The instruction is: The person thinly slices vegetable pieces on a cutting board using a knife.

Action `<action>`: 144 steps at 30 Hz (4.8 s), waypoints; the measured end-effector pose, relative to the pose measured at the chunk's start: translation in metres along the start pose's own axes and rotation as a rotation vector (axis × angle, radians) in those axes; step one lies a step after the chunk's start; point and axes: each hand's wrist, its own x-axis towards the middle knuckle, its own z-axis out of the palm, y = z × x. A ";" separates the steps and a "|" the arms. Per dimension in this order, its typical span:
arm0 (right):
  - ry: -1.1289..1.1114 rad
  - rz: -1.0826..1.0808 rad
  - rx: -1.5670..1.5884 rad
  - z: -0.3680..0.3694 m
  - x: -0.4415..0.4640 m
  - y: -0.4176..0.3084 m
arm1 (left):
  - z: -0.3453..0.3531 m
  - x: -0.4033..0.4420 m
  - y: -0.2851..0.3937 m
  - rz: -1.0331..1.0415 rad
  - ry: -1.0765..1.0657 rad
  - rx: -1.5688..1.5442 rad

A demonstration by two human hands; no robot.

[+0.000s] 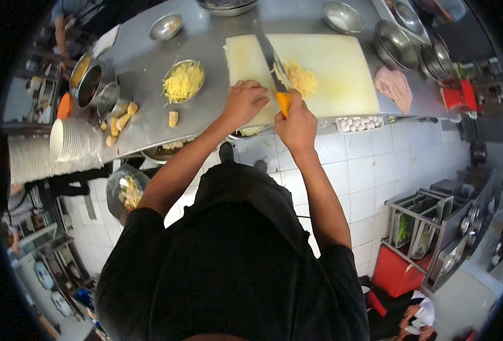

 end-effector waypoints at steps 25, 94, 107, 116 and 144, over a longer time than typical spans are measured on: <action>0.097 -0.031 -0.074 0.013 -0.015 0.016 | -0.044 0.074 0.010 0.086 -0.248 -0.015; -0.452 0.357 0.617 0.010 -0.039 0.010 | -0.063 -0.010 -0.017 -0.396 -0.004 -0.708; -0.462 0.331 0.411 -0.001 -0.038 0.001 | -0.016 -0.013 -0.009 -0.307 0.023 -0.423; -0.456 0.274 0.284 -0.010 -0.030 -0.012 | -0.006 -0.020 -0.009 -0.301 0.097 -0.397; -0.493 0.200 0.164 -0.020 -0.022 -0.021 | 0.027 -0.019 -0.018 -0.122 0.411 -0.462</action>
